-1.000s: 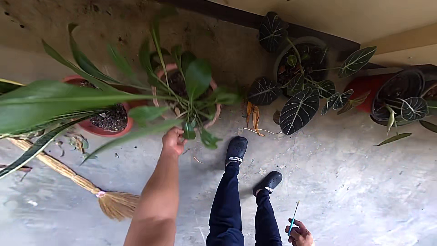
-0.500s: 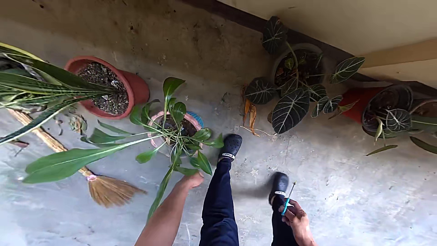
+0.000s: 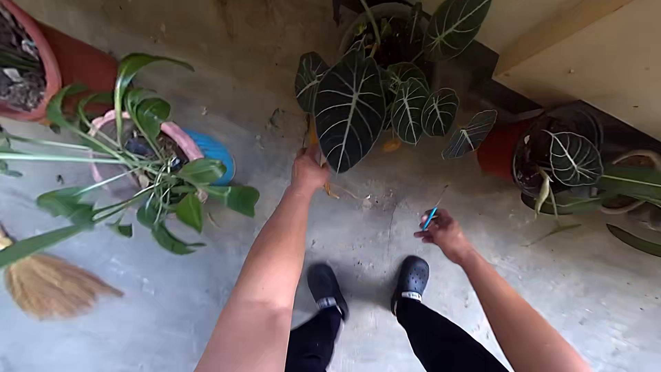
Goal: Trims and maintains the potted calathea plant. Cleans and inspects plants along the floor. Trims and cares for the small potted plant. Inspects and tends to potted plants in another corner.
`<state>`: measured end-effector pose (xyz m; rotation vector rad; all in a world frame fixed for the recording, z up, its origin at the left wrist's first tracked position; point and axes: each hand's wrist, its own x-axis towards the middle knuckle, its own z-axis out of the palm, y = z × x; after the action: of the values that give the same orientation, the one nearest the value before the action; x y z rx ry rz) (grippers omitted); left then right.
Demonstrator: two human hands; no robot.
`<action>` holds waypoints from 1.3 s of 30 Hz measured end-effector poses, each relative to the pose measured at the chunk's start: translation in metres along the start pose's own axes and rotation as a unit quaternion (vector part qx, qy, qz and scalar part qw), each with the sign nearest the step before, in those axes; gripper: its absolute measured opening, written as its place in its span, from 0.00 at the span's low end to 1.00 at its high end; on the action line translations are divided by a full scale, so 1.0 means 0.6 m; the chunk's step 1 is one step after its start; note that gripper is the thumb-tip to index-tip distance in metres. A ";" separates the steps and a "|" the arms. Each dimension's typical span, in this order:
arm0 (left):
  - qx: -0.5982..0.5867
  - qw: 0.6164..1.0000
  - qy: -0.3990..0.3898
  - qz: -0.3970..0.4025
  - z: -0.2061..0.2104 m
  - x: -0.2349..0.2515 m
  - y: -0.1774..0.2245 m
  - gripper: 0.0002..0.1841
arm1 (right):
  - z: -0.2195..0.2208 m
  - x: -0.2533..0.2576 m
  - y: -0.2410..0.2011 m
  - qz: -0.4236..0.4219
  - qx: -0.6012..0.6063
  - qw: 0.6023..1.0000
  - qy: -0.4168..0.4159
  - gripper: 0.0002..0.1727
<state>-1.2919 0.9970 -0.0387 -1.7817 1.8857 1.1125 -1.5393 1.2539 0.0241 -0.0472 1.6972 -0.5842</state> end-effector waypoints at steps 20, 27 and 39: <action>0.333 0.929 -0.055 0.155 0.108 -0.180 -0.537 0.23 | 0.097 0.220 -0.208 -0.231 0.284 0.931 -0.010 0.04; 0.234 0.916 -0.082 0.315 0.109 -0.126 -0.262 0.19 | 0.121 0.219 -0.173 -0.237 0.335 0.908 -0.085 0.09; -0.145 0.930 -0.045 0.335 0.178 -0.161 -0.013 0.20 | 0.087 0.084 0.057 -0.068 0.277 0.956 -0.073 0.08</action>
<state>-1.2971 1.1409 -0.0432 -1.1770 2.4521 1.7410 -1.4922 1.2478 -0.0403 0.1918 1.3443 -1.1157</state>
